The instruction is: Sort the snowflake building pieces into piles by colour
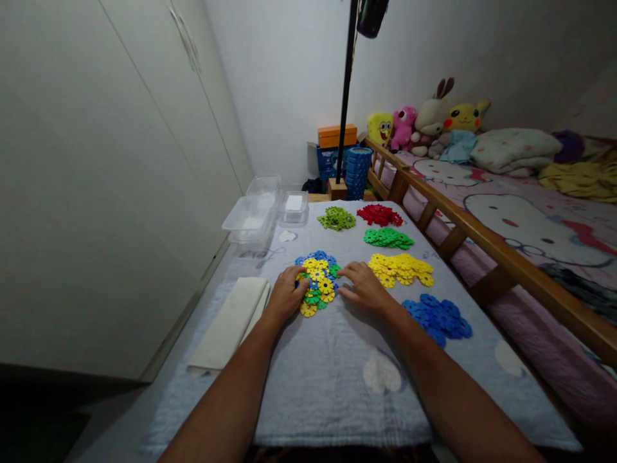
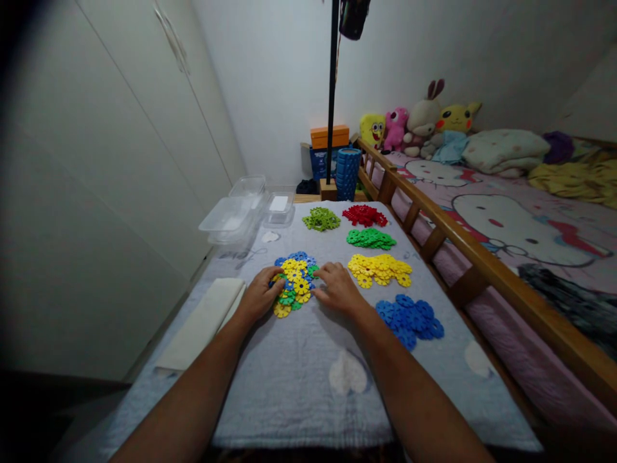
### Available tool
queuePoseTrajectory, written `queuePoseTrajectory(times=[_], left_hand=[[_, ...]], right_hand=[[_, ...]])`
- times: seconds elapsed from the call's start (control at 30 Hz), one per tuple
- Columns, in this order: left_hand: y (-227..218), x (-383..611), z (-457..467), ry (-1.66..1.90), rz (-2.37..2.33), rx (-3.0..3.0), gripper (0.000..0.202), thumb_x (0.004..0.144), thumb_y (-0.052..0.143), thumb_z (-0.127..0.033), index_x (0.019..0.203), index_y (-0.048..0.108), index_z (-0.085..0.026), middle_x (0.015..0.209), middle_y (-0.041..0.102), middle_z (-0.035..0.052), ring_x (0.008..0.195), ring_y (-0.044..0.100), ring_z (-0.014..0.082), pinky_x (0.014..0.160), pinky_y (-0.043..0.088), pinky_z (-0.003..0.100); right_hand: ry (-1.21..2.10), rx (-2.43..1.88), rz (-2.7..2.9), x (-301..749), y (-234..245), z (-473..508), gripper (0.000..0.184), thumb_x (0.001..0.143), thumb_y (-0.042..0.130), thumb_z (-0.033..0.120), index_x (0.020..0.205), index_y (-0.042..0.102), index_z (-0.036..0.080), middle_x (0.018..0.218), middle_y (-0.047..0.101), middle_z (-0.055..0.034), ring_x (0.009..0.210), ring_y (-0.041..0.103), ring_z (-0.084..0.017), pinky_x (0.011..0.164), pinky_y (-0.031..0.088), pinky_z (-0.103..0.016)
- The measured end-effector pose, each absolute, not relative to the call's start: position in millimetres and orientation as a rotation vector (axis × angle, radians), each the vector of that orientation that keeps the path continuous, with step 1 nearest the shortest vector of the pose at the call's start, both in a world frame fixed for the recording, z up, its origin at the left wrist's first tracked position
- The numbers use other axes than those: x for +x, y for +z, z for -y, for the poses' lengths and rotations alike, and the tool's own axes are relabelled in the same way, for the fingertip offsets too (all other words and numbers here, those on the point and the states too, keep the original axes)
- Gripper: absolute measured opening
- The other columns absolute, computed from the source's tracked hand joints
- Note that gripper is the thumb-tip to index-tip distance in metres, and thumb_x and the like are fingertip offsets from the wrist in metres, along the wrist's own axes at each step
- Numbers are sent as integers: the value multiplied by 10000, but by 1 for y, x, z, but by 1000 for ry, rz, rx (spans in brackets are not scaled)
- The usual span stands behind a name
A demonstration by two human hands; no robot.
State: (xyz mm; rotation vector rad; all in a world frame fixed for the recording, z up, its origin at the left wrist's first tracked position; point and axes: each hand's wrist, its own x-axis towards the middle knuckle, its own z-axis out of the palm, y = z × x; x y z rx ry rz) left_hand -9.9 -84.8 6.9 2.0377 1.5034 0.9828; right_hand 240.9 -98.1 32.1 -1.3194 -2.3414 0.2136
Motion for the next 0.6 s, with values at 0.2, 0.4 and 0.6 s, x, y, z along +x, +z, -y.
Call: queuePoseTrajectory(times=[0.2, 0.4, 0.6], left_hand=[[7, -10, 84, 987, -1493, 2059, 287, 875, 579, -311, 1119, 664, -186, 1209, 687, 109, 1178, 623, 261, 1077, 472, 460], [8, -9, 85, 966, -1505, 2060, 310, 861, 600, -326, 1128, 656, -179, 1233, 676, 120, 1193, 609, 270, 1084, 461, 470], [9, -12, 85, 920, -1482, 2050, 357, 899, 569, -386, 1190, 638, -190, 1273, 655, 123, 1222, 591, 272, 1100, 442, 479]], right_hand=[[200, -1296, 2350, 209, 21, 106, 433, 834, 745, 298, 1244, 646, 198, 1192, 589, -116, 1091, 498, -263, 956, 417, -395], [195, -1253, 2344, 209, 16, 103, 158, 873, 632, 148, 1010, 698, 192, 1072, 619, -90, 1019, 507, -234, 903, 412, -356], [224, -1324, 2280, 222, 22, 98, 208, 939, 507, 145, 986, 706, 182, 981, 645, -97, 963, 546, -222, 876, 424, -337]])
